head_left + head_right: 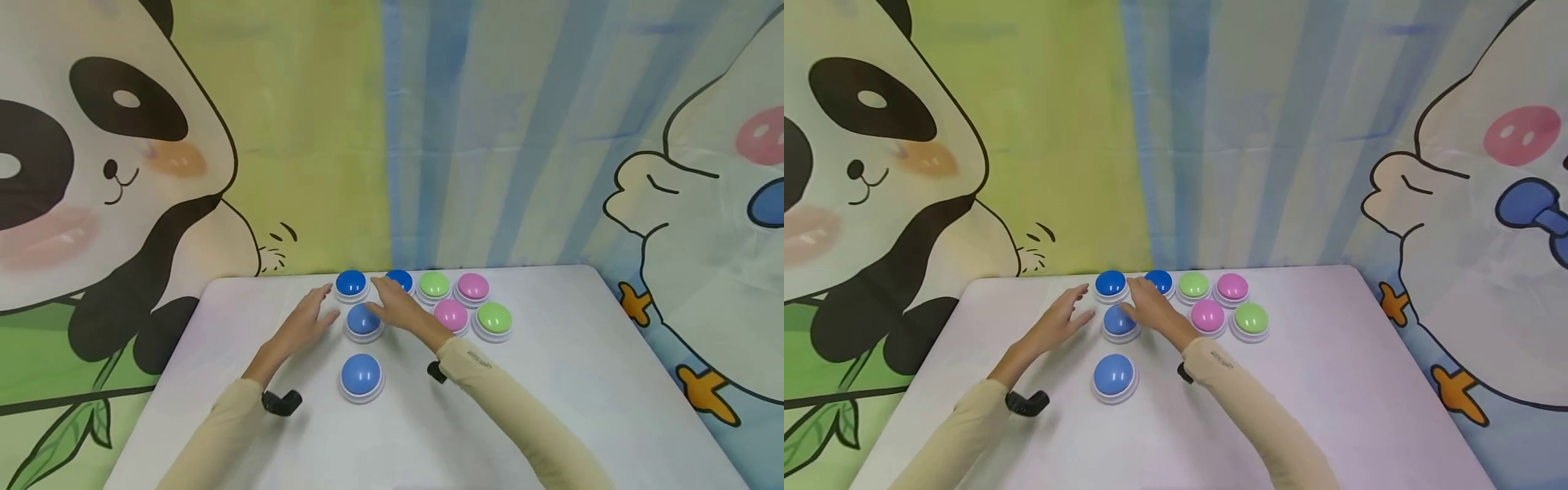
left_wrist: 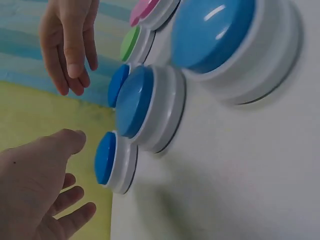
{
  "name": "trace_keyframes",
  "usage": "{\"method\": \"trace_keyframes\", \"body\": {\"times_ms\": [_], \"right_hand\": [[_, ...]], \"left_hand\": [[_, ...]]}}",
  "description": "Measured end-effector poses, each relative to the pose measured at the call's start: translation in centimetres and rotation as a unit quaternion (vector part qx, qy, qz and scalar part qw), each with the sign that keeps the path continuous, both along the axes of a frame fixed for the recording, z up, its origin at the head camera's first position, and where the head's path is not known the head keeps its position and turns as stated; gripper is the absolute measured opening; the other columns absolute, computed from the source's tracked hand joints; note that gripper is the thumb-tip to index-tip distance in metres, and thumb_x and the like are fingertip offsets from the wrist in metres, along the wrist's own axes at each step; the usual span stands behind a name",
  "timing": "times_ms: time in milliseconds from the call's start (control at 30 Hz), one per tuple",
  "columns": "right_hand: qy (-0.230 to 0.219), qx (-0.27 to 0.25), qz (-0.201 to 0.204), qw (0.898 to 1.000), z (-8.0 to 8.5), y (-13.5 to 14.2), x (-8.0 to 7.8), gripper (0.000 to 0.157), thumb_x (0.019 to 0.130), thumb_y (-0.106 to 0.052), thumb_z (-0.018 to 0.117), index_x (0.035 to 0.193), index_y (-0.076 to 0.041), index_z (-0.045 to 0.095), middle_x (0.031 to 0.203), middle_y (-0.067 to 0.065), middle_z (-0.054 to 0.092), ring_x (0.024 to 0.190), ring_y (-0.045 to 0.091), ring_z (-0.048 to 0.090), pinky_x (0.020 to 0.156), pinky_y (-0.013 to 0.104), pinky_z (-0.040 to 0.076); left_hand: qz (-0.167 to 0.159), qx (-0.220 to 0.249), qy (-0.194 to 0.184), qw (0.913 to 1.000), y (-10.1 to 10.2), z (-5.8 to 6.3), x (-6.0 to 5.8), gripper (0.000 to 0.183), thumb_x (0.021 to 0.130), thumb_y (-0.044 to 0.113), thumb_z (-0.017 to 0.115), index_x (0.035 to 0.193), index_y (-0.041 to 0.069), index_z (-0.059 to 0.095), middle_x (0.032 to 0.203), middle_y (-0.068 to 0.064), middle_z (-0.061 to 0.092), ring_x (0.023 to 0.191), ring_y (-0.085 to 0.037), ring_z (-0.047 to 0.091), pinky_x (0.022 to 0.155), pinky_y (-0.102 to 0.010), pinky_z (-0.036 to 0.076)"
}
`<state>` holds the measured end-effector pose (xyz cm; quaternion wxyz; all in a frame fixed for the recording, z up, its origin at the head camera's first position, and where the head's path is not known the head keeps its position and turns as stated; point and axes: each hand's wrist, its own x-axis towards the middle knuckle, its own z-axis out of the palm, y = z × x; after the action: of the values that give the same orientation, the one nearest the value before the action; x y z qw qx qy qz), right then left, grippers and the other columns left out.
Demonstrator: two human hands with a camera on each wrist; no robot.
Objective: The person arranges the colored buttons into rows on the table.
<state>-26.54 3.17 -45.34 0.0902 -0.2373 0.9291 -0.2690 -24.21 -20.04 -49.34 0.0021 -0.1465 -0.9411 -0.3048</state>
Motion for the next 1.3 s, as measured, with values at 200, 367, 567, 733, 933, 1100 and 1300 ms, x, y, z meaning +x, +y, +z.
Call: {"method": "trace_keyframes", "body": {"times_ms": [200, 367, 567, 733, 933, 1100, 1300], "right_hand": [[-0.035, 0.128, -0.013, 0.991, 0.2, -3.0, -5.3, 0.059, 0.099, -0.027, 0.055, 0.150, -0.008, 0.032, 0.152, 0.015, 0.037, 0.141, 0.029, 0.038, 0.116, 0.043, 0.036], [-0.065, 0.112, -0.025, 0.991, -1.0, -4.3, -6.1, 0.060, 0.098, -0.024, 0.057, 0.152, -0.014, 0.032, 0.154, 0.014, 0.035, 0.142, 0.030, 0.035, 0.117, 0.047, 0.034], [-0.066, 0.093, -0.025, 0.993, -2.1, -4.9, -6.3, 0.063, 0.098, -0.023, 0.057, 0.153, -0.018, 0.029, 0.154, 0.013, 0.035, 0.143, 0.029, 0.035, 0.117, 0.047, 0.034], [-0.068, 0.086, -0.020, 0.994, -2.7, -5.1, -6.8, 0.067, 0.096, -0.021, 0.061, 0.154, -0.015, 0.026, 0.152, 0.014, 0.037, 0.141, 0.028, 0.038, 0.117, 0.046, 0.033], [-0.061, 0.112, -0.032, 0.991, -4.0, -4.4, -6.2, 0.070, 0.094, -0.022, 0.063, 0.152, -0.010, 0.026, 0.147, 0.019, 0.040, 0.137, 0.031, 0.043, 0.115, 0.046, 0.036], [-0.041, 0.099, -0.020, 0.994, -3.8, -4.4, -5.9, 0.067, 0.095, -0.021, 0.063, 0.151, -0.008, 0.028, 0.145, 0.023, 0.042, 0.133, 0.035, 0.046, 0.112, 0.048, 0.039], [-0.032, 0.075, -0.017, 0.996, -2.1, -5.0, -6.0, 0.071, 0.093, -0.030, 0.064, 0.152, -0.013, 0.028, 0.146, 0.019, 0.038, 0.133, 0.034, 0.045, 0.112, 0.049, 0.040]], "left_hand": [[-0.024, -0.036, -0.049, 0.9979, 0.6, 0.7, -6.3, 0.080, 0.092, 0.025, 0.067, 0.152, -0.001, 0.020, 0.157, -0.022, 0.028, 0.145, -0.039, 0.027, 0.119, -0.053, 0.027], [-0.037, -0.031, -0.090, 0.9948, 1.1, 0.6, -8.0, 0.074, 0.087, 0.020, 0.072, 0.146, -0.003, 0.033, 0.147, -0.022, 0.042, 0.139, -0.037, 0.038, 0.117, -0.051, 0.031], [-0.060, -0.001, -0.081, 0.9949, 1.2, 0.2, -8.7, 0.066, 0.085, 0.011, 0.074, 0.139, -0.005, 0.040, 0.139, -0.024, 0.048, 0.132, -0.039, 0.046, 0.113, -0.052, 0.036], [-0.024, 0.000, -0.081, 0.9964, 1.4, -0.9, -8.7, 0.068, 0.085, 0.012, 0.074, 0.141, -0.002, 0.038, 0.143, -0.022, 0.044, 0.135, -0.038, 0.042, 0.115, -0.052, 0.033], [-0.023, -0.001, -0.088, 0.9959, 2.7, -2.6, -8.2, 0.069, 0.086, 0.019, 0.074, 0.143, 0.004, 0.037, 0.145, -0.018, 0.044, 0.137, -0.035, 0.042, 0.116, -0.050, 0.033], [-0.016, 0.004, -0.068, 0.9975, 2.6, -2.3, -7.9, 0.068, 0.085, 0.017, 0.075, 0.142, 0.003, 0.040, 0.143, -0.017, 0.047, 0.136, -0.034, 0.044, 0.115, -0.049, 0.035], [-0.025, 0.043, -0.069, 0.9964, 0.9, -0.6, -7.7, 0.073, 0.086, 0.017, 0.074, 0.147, 0.005, 0.036, 0.146, -0.016, 0.044, 0.135, -0.033, 0.045, 0.113, -0.047, 0.039]]}}
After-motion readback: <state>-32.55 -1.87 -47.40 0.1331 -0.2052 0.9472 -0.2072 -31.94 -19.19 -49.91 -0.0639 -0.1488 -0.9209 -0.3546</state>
